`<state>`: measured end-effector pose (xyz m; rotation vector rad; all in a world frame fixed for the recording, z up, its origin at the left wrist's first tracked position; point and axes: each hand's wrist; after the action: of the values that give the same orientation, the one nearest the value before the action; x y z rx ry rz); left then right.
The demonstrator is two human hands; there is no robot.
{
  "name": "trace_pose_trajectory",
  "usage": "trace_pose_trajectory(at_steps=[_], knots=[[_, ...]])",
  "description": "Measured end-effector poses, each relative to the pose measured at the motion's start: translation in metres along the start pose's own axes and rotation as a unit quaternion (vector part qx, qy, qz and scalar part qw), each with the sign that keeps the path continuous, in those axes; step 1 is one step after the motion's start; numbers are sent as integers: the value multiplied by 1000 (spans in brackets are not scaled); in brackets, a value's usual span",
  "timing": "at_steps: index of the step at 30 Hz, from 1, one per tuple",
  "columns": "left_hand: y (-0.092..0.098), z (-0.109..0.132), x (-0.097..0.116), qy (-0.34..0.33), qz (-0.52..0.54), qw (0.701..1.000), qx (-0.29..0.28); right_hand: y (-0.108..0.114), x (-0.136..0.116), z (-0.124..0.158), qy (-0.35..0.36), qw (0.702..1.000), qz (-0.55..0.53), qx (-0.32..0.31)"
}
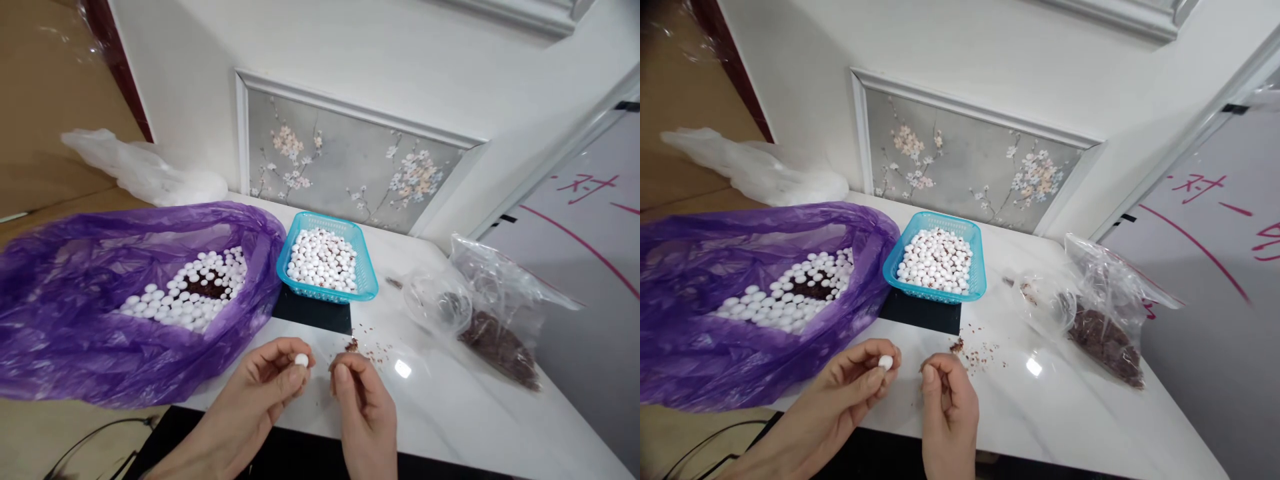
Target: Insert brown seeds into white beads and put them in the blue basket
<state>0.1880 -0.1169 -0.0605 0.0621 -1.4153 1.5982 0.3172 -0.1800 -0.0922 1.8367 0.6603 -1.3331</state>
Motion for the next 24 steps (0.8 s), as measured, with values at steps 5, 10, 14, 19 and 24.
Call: trace_pose_trajectory(at_steps=[5,10,14,19,24], knots=[[2,0,-2,-15,-12,1000,-1,-1,7,5,51,999,3,5],[1,-3,-3,-39,-5,999,-1,-1,8,3,63,998,0,-7],[-13,-19,9,-67,19,997,38,-3,8,3,69,998,-2,-16],[-46,-49,29,-125,34,992,3,-5,12,4,70,997,15,-25],[-56,-55,36,-134,-23,990,-22,-4,20,6,81,996,12,-24]])
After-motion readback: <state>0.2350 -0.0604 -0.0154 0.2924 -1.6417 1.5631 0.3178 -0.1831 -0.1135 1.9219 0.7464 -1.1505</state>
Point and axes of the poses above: each hand's wrist, its own z-axis away from the middle knuckle, its own y-axis out of the back of the hand, x = y × z, and after that the axes turned 13 degrees about z, right-handed
